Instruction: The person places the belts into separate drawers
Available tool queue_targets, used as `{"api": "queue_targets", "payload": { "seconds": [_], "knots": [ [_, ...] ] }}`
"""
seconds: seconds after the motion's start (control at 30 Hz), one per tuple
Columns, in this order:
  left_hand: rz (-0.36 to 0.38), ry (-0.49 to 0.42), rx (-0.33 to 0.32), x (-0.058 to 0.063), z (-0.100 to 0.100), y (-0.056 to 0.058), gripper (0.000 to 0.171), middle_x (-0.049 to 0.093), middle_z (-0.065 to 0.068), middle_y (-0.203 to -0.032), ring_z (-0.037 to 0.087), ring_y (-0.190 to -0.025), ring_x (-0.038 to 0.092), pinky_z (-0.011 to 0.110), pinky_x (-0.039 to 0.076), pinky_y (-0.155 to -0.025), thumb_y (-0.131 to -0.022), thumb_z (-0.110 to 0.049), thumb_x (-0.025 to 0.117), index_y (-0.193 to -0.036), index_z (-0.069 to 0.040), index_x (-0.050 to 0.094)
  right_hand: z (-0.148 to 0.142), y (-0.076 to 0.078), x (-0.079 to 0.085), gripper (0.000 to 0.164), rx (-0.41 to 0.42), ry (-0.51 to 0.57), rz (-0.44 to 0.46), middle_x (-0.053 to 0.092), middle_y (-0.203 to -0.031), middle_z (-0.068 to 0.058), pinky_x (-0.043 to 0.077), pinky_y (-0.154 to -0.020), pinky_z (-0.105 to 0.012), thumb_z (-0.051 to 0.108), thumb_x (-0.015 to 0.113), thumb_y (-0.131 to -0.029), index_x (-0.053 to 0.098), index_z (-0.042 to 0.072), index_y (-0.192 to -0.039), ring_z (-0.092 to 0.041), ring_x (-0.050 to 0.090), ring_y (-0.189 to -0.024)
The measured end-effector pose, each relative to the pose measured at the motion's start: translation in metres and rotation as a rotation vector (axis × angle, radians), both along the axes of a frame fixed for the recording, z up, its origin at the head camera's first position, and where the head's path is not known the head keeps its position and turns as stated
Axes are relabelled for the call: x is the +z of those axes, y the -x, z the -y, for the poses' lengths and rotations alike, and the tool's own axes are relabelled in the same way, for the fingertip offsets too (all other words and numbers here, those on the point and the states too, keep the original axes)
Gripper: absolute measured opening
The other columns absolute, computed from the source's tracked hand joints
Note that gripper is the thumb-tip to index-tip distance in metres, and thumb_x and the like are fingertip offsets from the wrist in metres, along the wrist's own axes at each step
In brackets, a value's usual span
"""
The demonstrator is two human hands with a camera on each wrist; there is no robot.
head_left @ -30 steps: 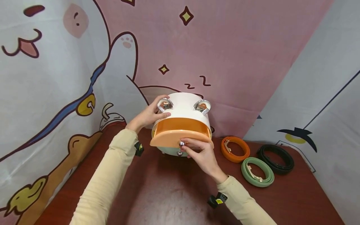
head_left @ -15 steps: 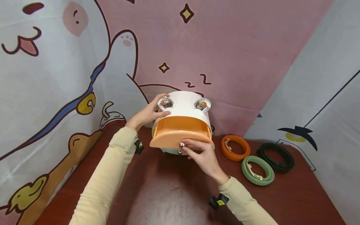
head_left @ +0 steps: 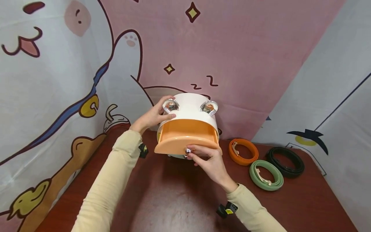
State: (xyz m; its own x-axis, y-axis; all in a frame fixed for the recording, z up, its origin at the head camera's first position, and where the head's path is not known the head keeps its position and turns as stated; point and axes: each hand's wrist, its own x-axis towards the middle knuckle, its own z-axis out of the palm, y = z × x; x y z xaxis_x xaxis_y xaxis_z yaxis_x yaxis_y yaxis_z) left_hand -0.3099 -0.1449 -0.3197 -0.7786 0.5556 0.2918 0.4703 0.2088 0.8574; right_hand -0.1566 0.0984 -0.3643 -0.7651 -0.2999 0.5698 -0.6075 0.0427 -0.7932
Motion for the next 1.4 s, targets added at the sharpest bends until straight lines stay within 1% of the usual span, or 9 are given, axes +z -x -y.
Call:
{"api": "queue_targets", "payload": {
  "seconds": [0.27,0.53,0.63,0.73,0.93,1.13,1.2,1.27,1.4],
  "knots": [
    [-0.015,-0.001,-0.007,0.001,0.001,0.0,0.066,0.049,0.021,-0.129,0.03,-0.115,0.053,0.029,0.047,-0.086,-0.093,0.001,0.062,-0.146,-0.008,0.023,0.0,-0.006,0.001,0.021,-0.002,0.007,0.011,0.07,-0.086,-0.022,0.054,-0.053,-0.033,-0.016,0.066,-0.083,0.067,-0.012,-0.104,-0.031,0.069,-0.071],
    [-0.011,0.016,0.002,0.0,0.0,-0.002,0.067,0.05,0.02,-0.126,0.025,-0.107,0.056,0.029,0.048,-0.083,-0.094,-0.001,0.062,-0.147,-0.01,0.022,0.002,-0.014,-0.001,0.024,0.015,0.021,-0.024,0.069,-0.088,-0.024,0.054,-0.052,-0.033,-0.019,0.066,-0.081,0.067,-0.014,-0.104,-0.031,0.069,-0.071],
    [-0.053,0.026,0.005,0.0,0.0,-0.002,0.067,0.052,0.021,-0.116,0.02,-0.089,0.058,0.027,0.048,-0.074,-0.094,-0.001,0.062,-0.147,-0.009,0.022,0.003,-0.015,-0.002,0.024,0.019,0.016,-0.039,0.069,-0.088,-0.024,0.054,-0.052,-0.032,-0.019,0.066,-0.08,0.067,-0.014,-0.104,-0.029,0.069,-0.071],
    [-0.069,0.014,-0.01,-0.001,0.0,0.0,0.066,0.051,0.022,-0.114,0.018,-0.083,0.057,0.027,0.047,-0.071,-0.094,0.002,0.06,-0.147,-0.006,0.021,0.003,-0.016,-0.003,0.024,0.019,0.002,-0.042,0.07,-0.087,-0.022,0.053,-0.053,-0.03,-0.018,0.067,-0.081,0.067,-0.013,-0.104,-0.028,0.069,-0.071],
    [-0.041,-0.002,-0.021,-0.002,0.001,0.0,0.066,0.047,0.023,-0.128,0.028,-0.112,0.054,0.031,0.047,-0.085,-0.094,0.002,0.06,-0.147,-0.007,0.02,0.004,-0.018,-0.005,0.021,0.007,-0.006,-0.046,0.071,-0.085,-0.02,0.052,-0.052,-0.027,-0.017,0.067,-0.081,0.069,-0.011,-0.102,-0.028,0.07,-0.07],
    [-0.043,0.02,-0.003,-0.002,0.002,0.0,0.066,0.048,0.019,-0.127,0.025,-0.111,0.054,0.031,0.046,-0.085,-0.095,-0.001,0.06,-0.147,-0.011,0.021,0.004,-0.021,-0.007,0.022,0.007,-0.01,-0.071,0.07,-0.085,-0.021,0.053,-0.052,-0.028,-0.018,0.066,-0.081,0.068,-0.013,-0.102,-0.029,0.069,-0.069],
    [-0.042,0.033,0.002,-0.001,0.002,-0.001,0.067,0.05,0.019,-0.122,0.024,-0.1,0.057,0.029,0.047,-0.078,-0.095,-0.002,0.06,-0.148,-0.011,0.021,0.003,-0.02,-0.011,0.023,0.012,-0.011,-0.053,0.07,-0.087,-0.021,0.053,-0.052,-0.029,-0.018,0.066,-0.081,0.067,-0.013,-0.103,-0.03,0.069,-0.07],
    [-0.038,0.033,0.0,-0.001,0.002,-0.002,0.067,0.05,0.019,-0.122,0.024,-0.1,0.056,0.028,0.047,-0.078,-0.095,-0.003,0.061,-0.148,-0.011,0.02,0.0,-0.017,-0.016,0.024,0.023,-0.019,-0.02,0.071,-0.088,-0.02,0.053,-0.052,-0.031,-0.017,0.066,-0.082,0.068,-0.011,-0.105,-0.029,0.07,-0.071],
    [-0.031,0.025,-0.002,0.0,0.001,-0.002,0.067,0.046,0.019,-0.13,0.027,-0.116,0.052,0.034,0.045,-0.089,-0.095,-0.003,0.06,-0.148,-0.012,0.02,-0.007,-0.01,-0.024,0.026,0.062,-0.055,0.056,0.072,-0.089,-0.016,0.054,-0.052,-0.033,-0.01,0.067,-0.085,0.069,-0.006,-0.111,-0.025,0.07,-0.07]
  ]
}}
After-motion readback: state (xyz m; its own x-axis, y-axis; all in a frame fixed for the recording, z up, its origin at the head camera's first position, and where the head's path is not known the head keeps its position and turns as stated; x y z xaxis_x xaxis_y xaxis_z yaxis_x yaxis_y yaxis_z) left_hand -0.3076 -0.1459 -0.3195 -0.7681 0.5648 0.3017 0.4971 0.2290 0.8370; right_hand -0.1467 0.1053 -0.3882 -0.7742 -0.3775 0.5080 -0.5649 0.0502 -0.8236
